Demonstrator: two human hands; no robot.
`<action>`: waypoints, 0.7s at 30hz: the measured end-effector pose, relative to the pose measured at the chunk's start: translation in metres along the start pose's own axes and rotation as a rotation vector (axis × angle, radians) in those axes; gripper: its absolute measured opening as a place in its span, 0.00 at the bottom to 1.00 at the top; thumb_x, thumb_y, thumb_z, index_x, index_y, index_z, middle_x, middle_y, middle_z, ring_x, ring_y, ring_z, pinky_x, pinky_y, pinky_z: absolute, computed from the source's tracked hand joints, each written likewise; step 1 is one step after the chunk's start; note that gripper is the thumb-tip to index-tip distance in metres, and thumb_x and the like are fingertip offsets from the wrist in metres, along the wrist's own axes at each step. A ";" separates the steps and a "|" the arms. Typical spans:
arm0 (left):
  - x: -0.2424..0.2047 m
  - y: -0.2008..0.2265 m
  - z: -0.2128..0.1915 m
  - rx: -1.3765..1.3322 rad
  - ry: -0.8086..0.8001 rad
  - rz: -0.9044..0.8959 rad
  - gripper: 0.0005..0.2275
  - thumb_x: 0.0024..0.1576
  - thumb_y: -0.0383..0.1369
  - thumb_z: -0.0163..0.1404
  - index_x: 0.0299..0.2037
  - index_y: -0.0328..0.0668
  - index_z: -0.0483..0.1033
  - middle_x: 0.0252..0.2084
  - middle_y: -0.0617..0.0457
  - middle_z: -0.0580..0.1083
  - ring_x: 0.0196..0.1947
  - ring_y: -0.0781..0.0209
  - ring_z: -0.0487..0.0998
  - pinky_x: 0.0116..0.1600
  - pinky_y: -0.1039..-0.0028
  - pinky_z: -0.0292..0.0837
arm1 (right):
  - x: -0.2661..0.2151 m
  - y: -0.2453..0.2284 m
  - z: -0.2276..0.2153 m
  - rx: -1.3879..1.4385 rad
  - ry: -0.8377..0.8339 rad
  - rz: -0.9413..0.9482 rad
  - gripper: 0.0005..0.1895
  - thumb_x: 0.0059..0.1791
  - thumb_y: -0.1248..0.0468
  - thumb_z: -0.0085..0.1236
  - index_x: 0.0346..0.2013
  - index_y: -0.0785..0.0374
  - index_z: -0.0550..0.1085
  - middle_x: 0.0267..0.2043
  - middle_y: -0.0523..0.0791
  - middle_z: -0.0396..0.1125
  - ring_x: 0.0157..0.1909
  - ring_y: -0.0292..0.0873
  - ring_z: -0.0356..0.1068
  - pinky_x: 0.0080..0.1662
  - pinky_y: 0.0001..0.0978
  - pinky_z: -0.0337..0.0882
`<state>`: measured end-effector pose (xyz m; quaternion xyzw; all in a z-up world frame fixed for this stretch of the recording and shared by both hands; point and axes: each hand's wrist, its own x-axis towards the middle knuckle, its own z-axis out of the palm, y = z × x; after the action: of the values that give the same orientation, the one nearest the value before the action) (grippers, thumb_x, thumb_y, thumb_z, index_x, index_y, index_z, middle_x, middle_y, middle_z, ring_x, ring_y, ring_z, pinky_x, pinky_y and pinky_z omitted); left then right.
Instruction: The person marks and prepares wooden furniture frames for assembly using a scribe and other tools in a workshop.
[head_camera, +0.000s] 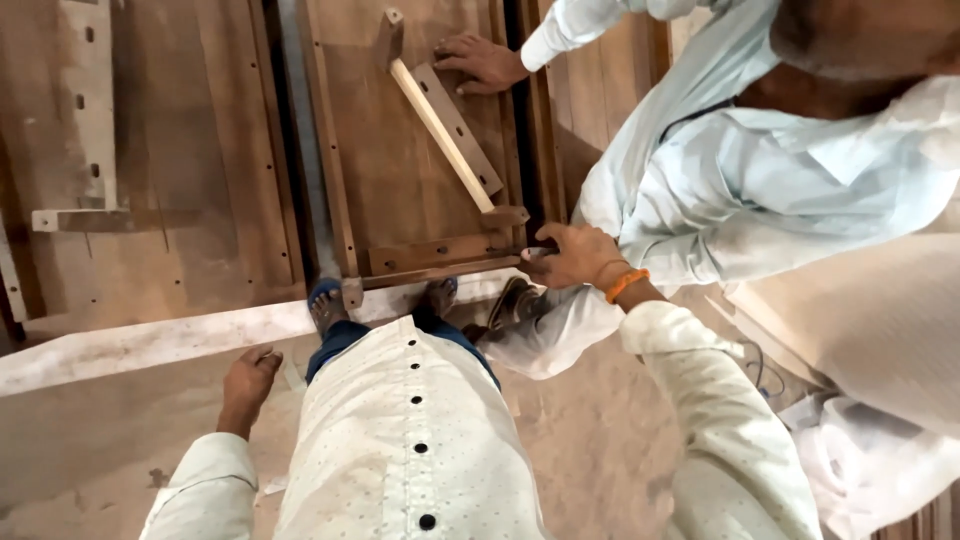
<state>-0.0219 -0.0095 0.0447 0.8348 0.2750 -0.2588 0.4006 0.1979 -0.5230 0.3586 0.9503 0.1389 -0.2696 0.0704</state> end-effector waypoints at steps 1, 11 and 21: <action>0.000 -0.002 0.000 0.021 0.008 0.012 0.21 0.57 0.44 0.54 0.56 0.41 0.80 0.55 0.37 0.77 0.56 0.38 0.77 0.60 0.59 0.70 | 0.000 0.006 0.007 -0.039 0.114 -0.245 0.23 0.47 0.35 0.54 0.47 0.39 0.81 0.50 0.46 0.74 0.35 0.58 0.76 0.40 0.51 0.77; -0.009 0.009 -0.005 0.062 -0.016 0.030 0.21 0.58 0.45 0.53 0.57 0.41 0.80 0.55 0.37 0.77 0.56 0.38 0.76 0.60 0.59 0.69 | -0.004 0.021 0.023 -0.005 0.398 -0.424 0.24 0.41 0.46 0.69 0.49 0.42 0.74 0.41 0.40 0.70 0.37 0.47 0.75 0.31 0.46 0.72; -0.015 0.037 -0.021 0.031 -0.050 0.027 0.22 0.57 0.43 0.54 0.57 0.38 0.79 0.54 0.38 0.78 0.52 0.40 0.79 0.57 0.60 0.70 | -0.023 -0.006 0.035 0.139 0.557 0.076 0.41 0.26 0.50 0.79 0.53 0.44 0.74 0.48 0.41 0.69 0.36 0.50 0.74 0.35 0.46 0.73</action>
<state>-0.0034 -0.0155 0.0852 0.8378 0.2496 -0.2786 0.3976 0.1601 -0.5297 0.3406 0.9948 0.0982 -0.0040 -0.0257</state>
